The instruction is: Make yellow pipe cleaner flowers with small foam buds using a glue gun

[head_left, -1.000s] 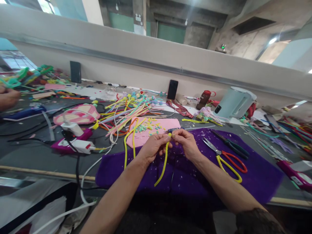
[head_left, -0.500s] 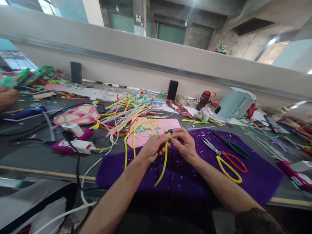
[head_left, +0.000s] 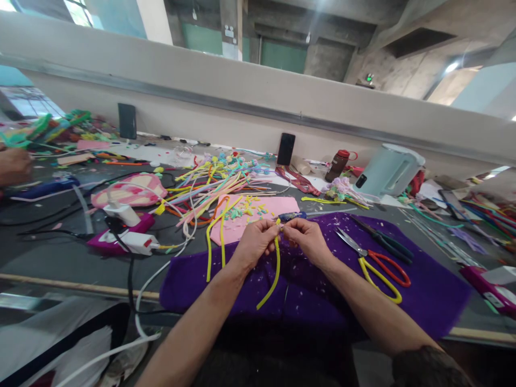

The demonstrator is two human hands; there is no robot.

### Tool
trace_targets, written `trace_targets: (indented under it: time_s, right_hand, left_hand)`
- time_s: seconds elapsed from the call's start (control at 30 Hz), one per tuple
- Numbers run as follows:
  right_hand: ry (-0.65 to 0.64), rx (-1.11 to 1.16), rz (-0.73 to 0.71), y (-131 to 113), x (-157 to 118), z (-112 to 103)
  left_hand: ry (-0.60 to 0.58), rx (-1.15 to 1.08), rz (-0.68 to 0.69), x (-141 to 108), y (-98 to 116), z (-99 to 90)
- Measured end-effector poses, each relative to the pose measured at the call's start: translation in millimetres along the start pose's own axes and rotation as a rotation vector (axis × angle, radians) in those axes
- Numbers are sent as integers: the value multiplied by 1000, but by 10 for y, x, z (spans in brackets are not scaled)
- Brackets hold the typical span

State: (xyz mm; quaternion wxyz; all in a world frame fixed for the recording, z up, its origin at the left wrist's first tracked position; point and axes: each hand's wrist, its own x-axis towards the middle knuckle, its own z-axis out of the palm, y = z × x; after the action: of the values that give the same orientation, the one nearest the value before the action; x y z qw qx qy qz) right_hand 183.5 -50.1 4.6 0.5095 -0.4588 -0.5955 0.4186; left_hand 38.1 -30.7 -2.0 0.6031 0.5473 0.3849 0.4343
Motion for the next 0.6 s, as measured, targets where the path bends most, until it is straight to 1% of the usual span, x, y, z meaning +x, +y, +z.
trace_targets:
  time_s: [0.17,0.27,0.43,0.53,0.6]
  right_hand:
    - [-42,64,70,-1,-4,9]
    - [-56,80,64,0,2,-18]
    - [-60,5,-16,-54,43,-189]
    - [-90,-93,-89,-105,68,-323]
    - [-115,-169,-137,-125,77,-393]
  left_hand:
    - [31,44,29,2,-10,-1]
    - [4,27,23,-11,15,-10]
    - [-142,-31,-81,-46,69,-21]
    - [-174,-46,-138,-55,89,-24]
    - [-181,-59,-152,-56,95,-28]
